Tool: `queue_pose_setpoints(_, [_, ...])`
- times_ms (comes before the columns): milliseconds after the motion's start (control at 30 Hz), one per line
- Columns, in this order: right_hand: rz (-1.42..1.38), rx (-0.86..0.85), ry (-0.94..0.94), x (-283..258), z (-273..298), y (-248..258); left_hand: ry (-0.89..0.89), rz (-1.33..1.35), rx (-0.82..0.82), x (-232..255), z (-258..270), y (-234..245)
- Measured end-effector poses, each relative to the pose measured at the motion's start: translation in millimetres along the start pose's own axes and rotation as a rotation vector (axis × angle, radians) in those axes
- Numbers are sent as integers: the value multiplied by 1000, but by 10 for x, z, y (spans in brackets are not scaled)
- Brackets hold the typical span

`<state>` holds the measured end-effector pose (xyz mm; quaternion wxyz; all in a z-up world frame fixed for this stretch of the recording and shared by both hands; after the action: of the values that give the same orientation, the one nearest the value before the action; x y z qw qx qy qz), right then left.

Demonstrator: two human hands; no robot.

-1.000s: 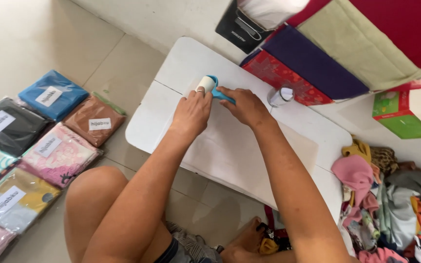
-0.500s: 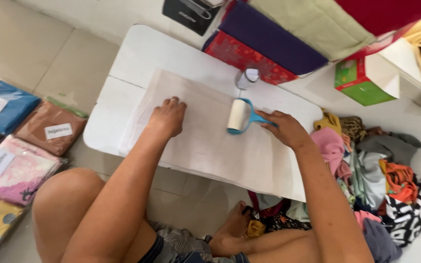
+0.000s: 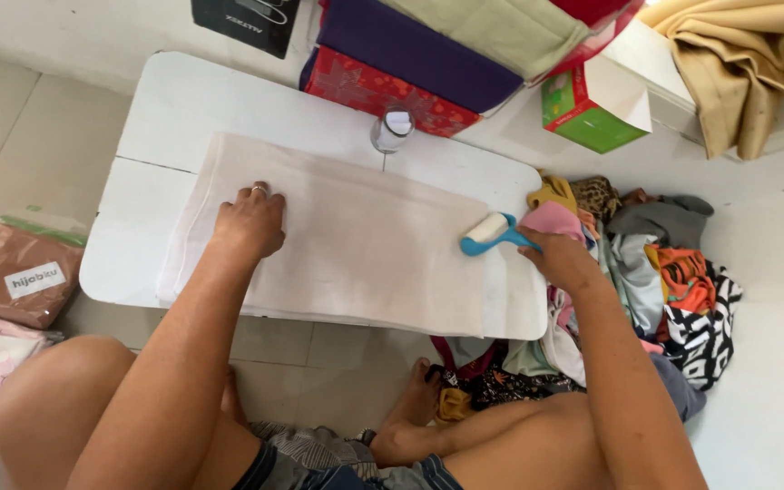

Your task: A person unfolds a white garment on a small table and uses a lint roller to remove debris from the fabric.

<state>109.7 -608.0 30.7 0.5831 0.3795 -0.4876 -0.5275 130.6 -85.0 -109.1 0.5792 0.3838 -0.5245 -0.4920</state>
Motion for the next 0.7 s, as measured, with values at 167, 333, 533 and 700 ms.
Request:
queue_pose_setpoints(167, [105,-50,-117,-748,791,537,-32,-23,-2,147,63,62])
queue_pose_setpoints(333, [24,-66,-49,-1276,1042,276,-54,-27,-23,271,117,172])
queue_pose_setpoints(533, [-99,150,-111,-1206,560,293,-63,6,-135,296,317,266])
queue_pose_setpoints(700, [-261,217,-80,-1117,290,342,-66,32,-161,295,424,416])
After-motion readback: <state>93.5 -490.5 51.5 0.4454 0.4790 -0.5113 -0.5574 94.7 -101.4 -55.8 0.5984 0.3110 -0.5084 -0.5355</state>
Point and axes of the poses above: each hand's wrist, its own z-axis away from the middle knuckle, its own y-axis out of the back of the hand, x = y × z, the point moved 10 cm from there along -z, towards the middle knuckle, and after that the axes turned 12 degrees about x, right-handed, at the moved point
